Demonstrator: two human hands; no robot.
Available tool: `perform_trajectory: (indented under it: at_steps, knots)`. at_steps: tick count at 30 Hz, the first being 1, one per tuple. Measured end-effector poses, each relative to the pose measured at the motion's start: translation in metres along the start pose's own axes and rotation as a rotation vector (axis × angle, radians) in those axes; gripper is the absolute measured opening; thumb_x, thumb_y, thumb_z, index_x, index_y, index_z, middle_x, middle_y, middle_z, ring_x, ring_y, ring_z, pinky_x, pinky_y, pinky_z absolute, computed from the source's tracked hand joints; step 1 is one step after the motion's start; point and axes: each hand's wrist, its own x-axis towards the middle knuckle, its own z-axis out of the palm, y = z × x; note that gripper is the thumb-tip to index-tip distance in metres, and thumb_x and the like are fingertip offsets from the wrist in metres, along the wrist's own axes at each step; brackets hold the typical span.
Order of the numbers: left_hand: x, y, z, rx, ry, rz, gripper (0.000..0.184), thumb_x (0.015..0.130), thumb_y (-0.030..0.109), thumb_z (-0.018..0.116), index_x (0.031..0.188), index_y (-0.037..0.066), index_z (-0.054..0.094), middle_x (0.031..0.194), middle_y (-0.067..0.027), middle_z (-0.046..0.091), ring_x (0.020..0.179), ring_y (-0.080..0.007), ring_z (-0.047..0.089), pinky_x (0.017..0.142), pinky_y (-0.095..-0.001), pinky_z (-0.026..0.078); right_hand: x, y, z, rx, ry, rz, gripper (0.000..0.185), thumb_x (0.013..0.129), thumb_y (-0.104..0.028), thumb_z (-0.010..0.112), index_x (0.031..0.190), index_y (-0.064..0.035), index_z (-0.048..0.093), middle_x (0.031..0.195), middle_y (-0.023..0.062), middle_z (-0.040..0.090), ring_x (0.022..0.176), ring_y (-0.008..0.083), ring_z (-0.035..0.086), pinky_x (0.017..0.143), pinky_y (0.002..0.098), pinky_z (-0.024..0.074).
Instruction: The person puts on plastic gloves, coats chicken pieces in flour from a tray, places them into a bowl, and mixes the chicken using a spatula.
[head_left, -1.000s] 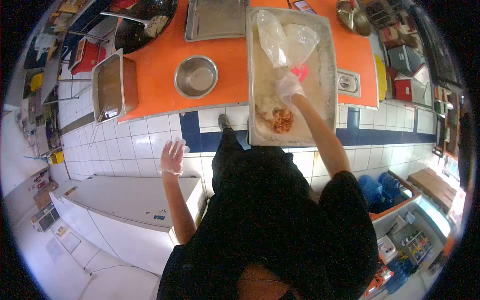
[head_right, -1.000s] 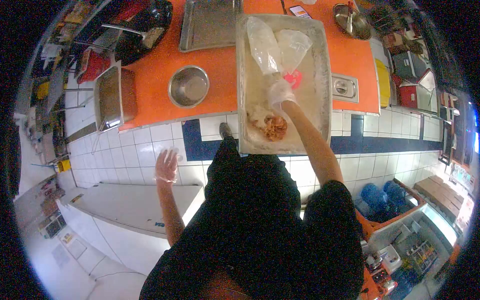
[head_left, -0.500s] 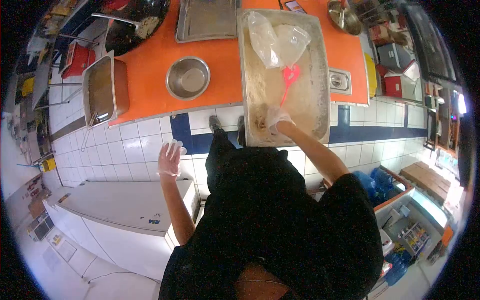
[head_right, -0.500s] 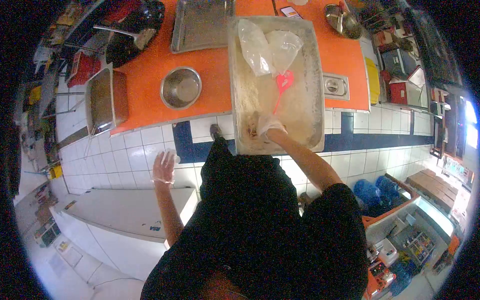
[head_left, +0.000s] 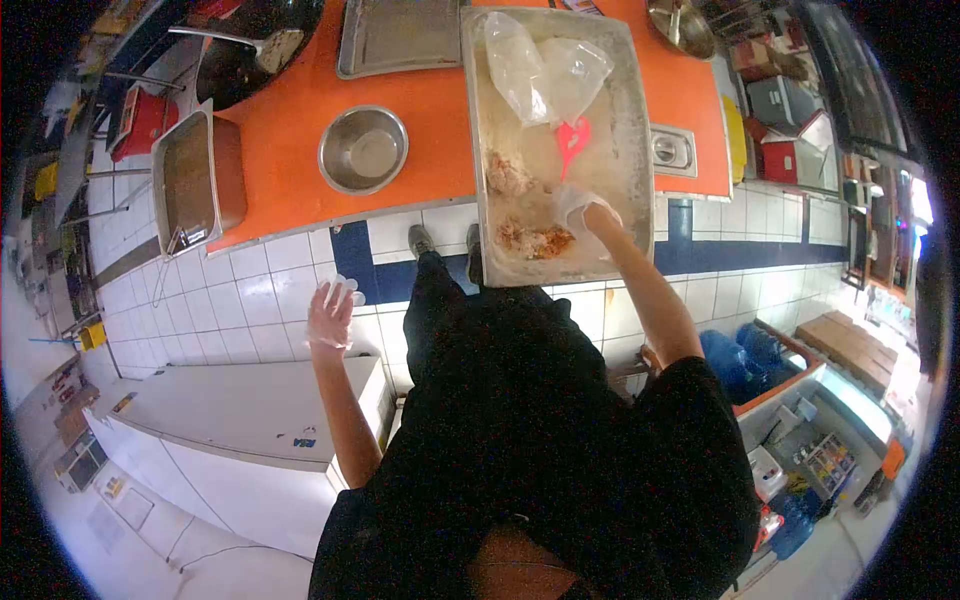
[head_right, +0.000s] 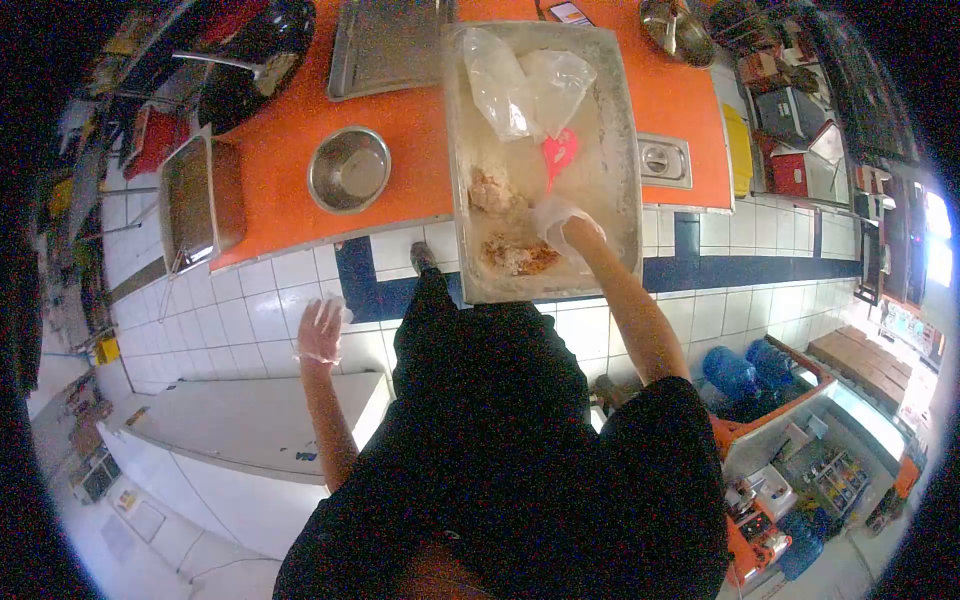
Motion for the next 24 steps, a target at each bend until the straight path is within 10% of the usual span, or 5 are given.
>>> perform_trajectory:
  at_steps: [3,9,13,16,24]
  knots:
    - [0.003,-0.003,-0.005,1.274,-0.179,0.346,0.038,0.095,0.022,0.049,0.131,0.010,0.054,0.143,-0.0119,0.049,0.131,-0.0334,0.046,0.113,-0.0496,0.033,-0.002,0.018,-0.001,-0.055,-0.011,0.239,0.026,0.094,-0.021,0.053,0.115,-0.0114,0.064,0.125,0.0111,0.062,0.116,0.0249,0.057,0.098,0.0357,0.0455]
    - [0.006,0.033,-0.027,1.420,-0.368,0.224,0.038,0.098,0.023,0.044,0.133,0.012,0.054,0.149,-0.0043,0.044,0.144,-0.0267,0.027,0.122,-0.0455,0.011,-0.058,-0.014,-0.049,-0.286,0.045,0.398,0.029,0.096,-0.025,0.049,0.111,-0.0080,0.067,0.128,0.0106,0.061,0.113,0.0262,0.060,0.097,0.0360,0.0465]
    - [0.003,-0.001,-0.016,1.336,-0.203,0.352,0.039,0.098,0.022,0.043,0.135,0.009,0.047,0.146,-0.0089,0.046,0.135,-0.0274,0.042,0.112,-0.0403,0.033,-0.055,-0.057,0.014,-0.791,-0.295,-0.273,0.022,0.087,-0.016,0.055,0.096,-0.0028,0.069,0.101,0.0187,0.070,0.091,0.0278,0.069,0.076,0.0399,0.0556]
    - [0.012,-0.002,-0.016,1.227,-0.135,0.337,0.043,0.103,0.025,0.038,0.142,0.008,0.038,0.146,-0.0123,0.044,0.131,-0.0247,0.048,0.106,-0.0339,0.047,-0.034,-0.070,0.061,-0.401,0.036,0.260,0.023,0.088,-0.013,0.052,0.099,-0.0035,0.070,0.099,0.0185,0.070,0.088,0.0283,0.069,0.076,0.0382,0.0556]
    - [-0.008,-0.034,0.007,1.337,-0.098,0.444,0.044,0.102,0.029,0.038,0.142,0.011,0.039,0.146,-0.0119,0.045,0.131,-0.0300,0.048,0.102,-0.0365,0.050,-0.030,-0.129,-0.046,-0.372,-0.314,-0.035,0.050,0.082,-0.010,0.055,0.131,-0.0005,0.052,0.123,0.0199,0.062,0.109,0.0299,0.064,0.091,0.0408,0.0508]
